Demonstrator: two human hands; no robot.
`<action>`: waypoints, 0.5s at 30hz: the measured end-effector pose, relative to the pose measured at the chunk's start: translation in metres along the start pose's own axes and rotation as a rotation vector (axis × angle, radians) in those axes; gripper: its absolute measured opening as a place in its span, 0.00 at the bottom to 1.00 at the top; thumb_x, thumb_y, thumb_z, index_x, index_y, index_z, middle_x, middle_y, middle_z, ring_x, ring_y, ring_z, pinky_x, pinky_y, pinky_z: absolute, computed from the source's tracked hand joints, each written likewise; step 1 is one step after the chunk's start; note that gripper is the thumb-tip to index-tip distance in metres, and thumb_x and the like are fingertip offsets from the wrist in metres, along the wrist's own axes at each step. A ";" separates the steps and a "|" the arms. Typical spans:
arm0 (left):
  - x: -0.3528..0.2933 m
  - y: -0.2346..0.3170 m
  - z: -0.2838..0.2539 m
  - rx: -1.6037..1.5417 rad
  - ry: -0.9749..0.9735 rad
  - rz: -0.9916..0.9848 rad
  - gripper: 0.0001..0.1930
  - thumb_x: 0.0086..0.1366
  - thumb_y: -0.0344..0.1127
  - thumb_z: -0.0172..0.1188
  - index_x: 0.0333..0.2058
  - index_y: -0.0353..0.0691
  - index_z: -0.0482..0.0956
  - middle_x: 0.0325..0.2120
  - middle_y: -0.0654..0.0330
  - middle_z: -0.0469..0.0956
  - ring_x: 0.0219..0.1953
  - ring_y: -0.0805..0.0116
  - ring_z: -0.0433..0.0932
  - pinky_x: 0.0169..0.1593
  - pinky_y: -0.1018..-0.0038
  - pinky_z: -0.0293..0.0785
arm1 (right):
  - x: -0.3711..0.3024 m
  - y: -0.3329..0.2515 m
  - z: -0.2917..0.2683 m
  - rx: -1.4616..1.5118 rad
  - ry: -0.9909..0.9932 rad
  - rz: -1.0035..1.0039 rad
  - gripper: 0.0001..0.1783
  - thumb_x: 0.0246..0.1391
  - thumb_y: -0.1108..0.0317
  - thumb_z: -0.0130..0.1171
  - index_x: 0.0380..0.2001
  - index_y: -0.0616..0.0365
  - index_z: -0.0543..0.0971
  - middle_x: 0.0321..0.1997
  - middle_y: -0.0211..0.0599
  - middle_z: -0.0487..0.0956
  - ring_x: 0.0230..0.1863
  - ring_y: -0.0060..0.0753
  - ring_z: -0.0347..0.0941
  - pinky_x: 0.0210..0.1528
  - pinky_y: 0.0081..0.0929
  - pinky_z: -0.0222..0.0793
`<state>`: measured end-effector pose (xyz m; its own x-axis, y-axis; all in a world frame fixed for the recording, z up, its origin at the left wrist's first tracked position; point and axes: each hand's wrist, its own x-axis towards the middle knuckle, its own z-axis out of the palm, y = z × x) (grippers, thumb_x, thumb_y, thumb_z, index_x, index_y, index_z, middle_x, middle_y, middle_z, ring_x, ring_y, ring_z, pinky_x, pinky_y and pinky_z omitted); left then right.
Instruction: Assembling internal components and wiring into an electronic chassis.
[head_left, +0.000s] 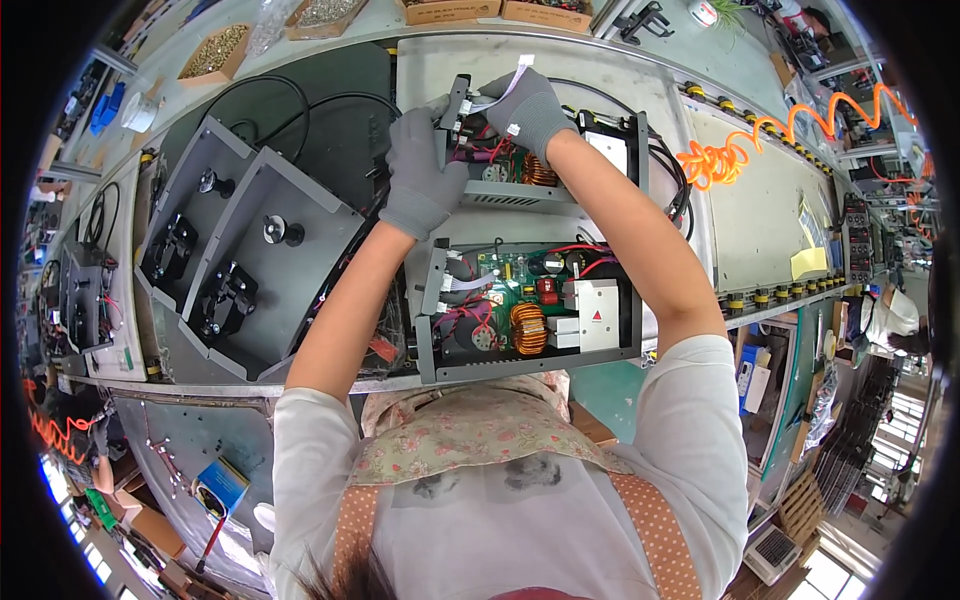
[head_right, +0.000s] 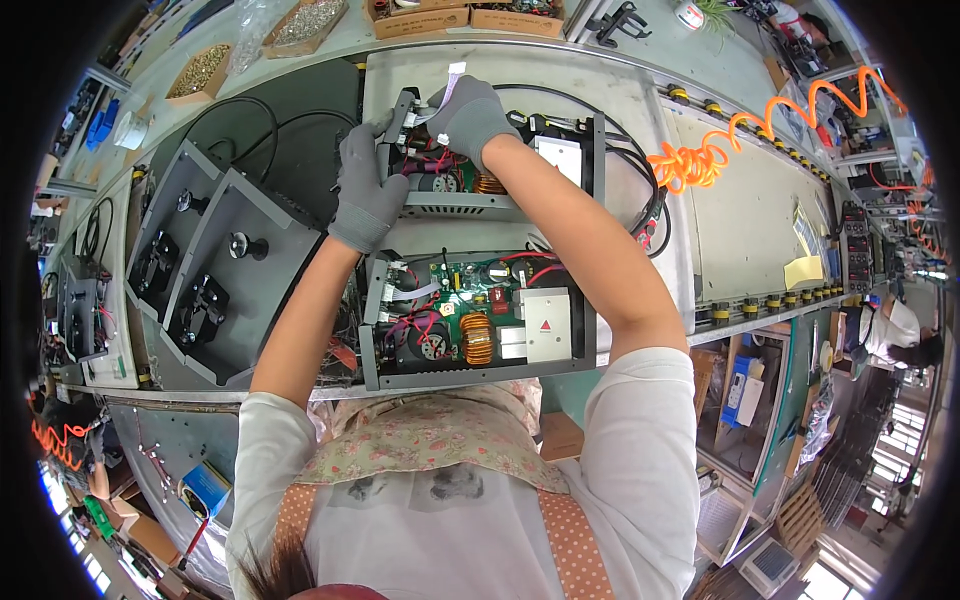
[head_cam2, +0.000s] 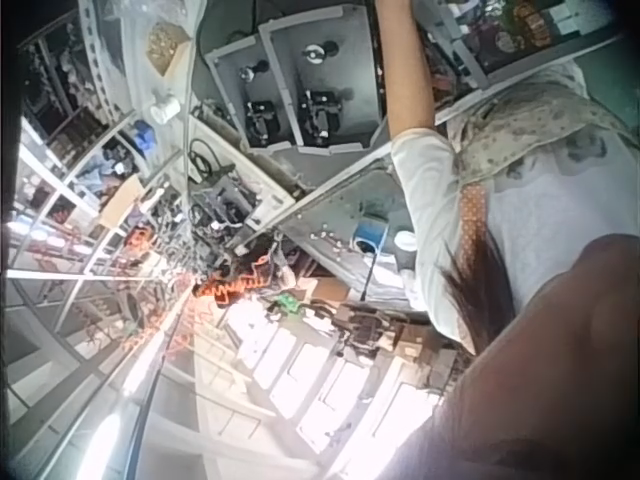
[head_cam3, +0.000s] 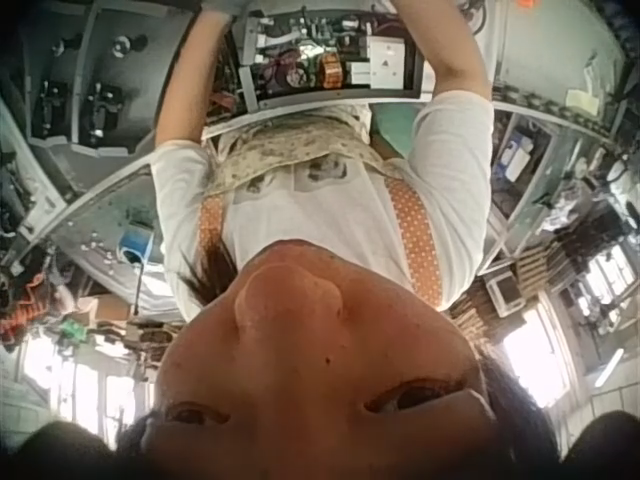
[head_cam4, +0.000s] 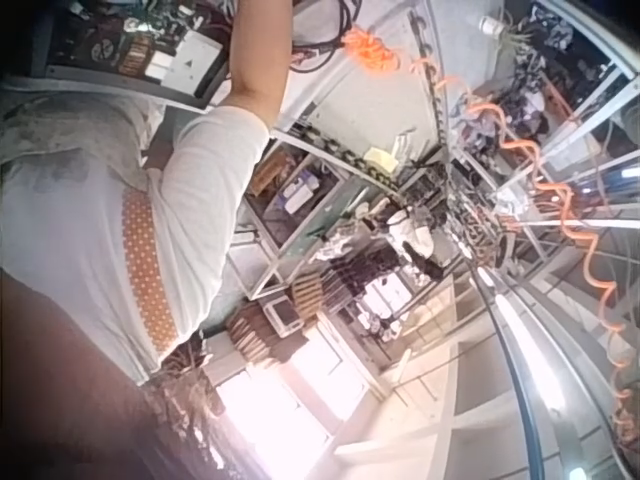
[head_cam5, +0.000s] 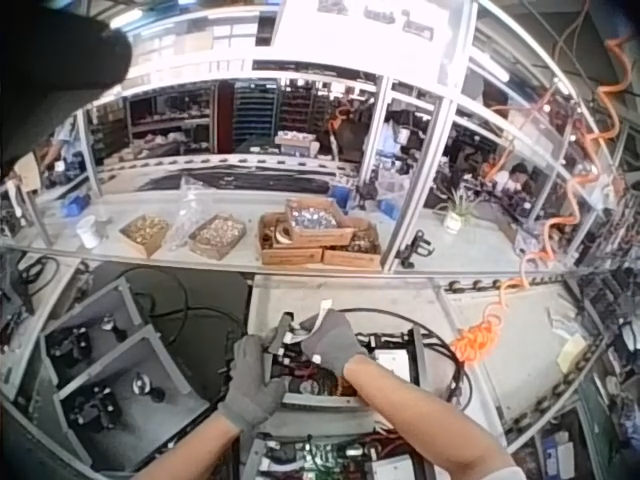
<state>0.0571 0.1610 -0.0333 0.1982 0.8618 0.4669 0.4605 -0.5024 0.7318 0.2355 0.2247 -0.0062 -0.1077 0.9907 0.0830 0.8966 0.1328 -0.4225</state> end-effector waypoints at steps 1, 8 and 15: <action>0.000 0.000 0.000 0.016 0.001 -0.022 0.32 0.44 0.29 0.56 0.53 0.35 0.68 0.48 0.45 0.69 0.54 0.43 0.63 0.59 0.55 0.61 | 0.000 0.002 0.000 -0.003 0.002 -0.001 0.16 0.41 0.63 0.58 0.35 0.51 0.86 0.38 0.50 0.82 0.40 0.50 0.79 0.46 0.36 0.75; -0.002 0.004 0.005 0.065 0.036 -0.151 0.32 0.44 0.31 0.57 0.53 0.42 0.70 0.49 0.52 0.73 0.54 0.44 0.64 0.58 0.54 0.60 | -0.007 0.013 -0.026 -0.111 -0.057 -0.048 0.24 0.45 0.66 0.56 0.50 0.46 0.81 0.41 0.48 0.82 0.43 0.47 0.79 0.50 0.34 0.74; -0.001 -0.003 0.008 0.095 0.016 -0.156 0.31 0.45 0.33 0.59 0.53 0.37 0.69 0.49 0.46 0.71 0.55 0.42 0.63 0.58 0.53 0.60 | -0.033 0.022 -0.087 0.862 -0.334 -0.233 0.28 0.50 0.67 0.64 0.56 0.58 0.76 0.27 0.23 0.73 0.28 0.19 0.70 0.36 0.18 0.69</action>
<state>0.0624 0.1624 -0.0396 0.1044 0.9270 0.3602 0.5640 -0.3534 0.7463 0.2959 0.1928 0.0603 -0.4806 0.8759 0.0434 0.2258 0.1715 -0.9590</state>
